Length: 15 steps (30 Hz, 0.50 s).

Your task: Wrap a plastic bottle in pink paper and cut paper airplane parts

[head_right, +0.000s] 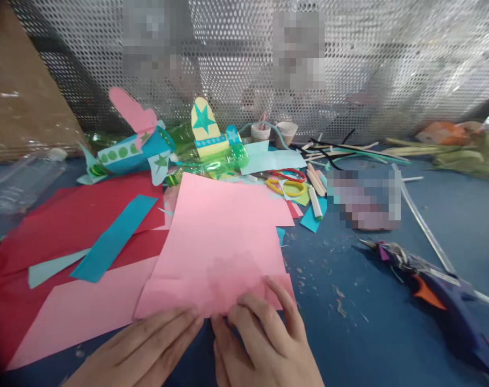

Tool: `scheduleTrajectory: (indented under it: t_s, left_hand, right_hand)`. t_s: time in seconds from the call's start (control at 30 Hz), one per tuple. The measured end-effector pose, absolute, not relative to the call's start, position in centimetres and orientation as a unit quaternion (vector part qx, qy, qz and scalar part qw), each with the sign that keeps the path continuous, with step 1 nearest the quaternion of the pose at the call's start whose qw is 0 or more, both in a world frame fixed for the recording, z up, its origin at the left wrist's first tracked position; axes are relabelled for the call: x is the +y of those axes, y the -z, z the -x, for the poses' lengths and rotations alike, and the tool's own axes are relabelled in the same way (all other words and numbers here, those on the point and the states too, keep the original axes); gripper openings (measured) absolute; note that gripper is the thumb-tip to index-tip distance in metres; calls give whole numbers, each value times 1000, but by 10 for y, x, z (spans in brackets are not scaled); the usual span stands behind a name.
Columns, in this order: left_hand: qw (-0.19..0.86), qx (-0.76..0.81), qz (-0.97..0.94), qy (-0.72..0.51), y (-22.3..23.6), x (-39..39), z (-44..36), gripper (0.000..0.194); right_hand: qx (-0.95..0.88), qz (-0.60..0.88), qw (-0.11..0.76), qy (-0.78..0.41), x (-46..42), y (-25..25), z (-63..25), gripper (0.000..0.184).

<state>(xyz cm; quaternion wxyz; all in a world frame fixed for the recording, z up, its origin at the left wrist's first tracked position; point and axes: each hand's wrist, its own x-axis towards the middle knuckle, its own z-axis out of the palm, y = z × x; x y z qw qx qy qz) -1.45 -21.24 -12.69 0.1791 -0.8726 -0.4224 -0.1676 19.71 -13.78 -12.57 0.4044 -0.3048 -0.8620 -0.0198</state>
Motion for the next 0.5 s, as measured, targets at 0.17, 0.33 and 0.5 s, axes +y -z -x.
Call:
scheduleTrajectory:
  t_s: [0.17, 0.33, 0.5]
  left_hand:
    - [157, -432, 873, 161, 137, -217, 16, 37]
    - [157, -431, 874, 160, 132, -216, 17, 41]
    - [144, -416, 884, 157, 132, -214, 22, 44]
  right_hand:
    - [-863, 341, 372, -18, -142, 129, -209, 15]
    - [-917, 281, 279, 44, -132, 126, -242, 27]
    - [-917, 298, 258, 50, -127, 123, -258, 29]
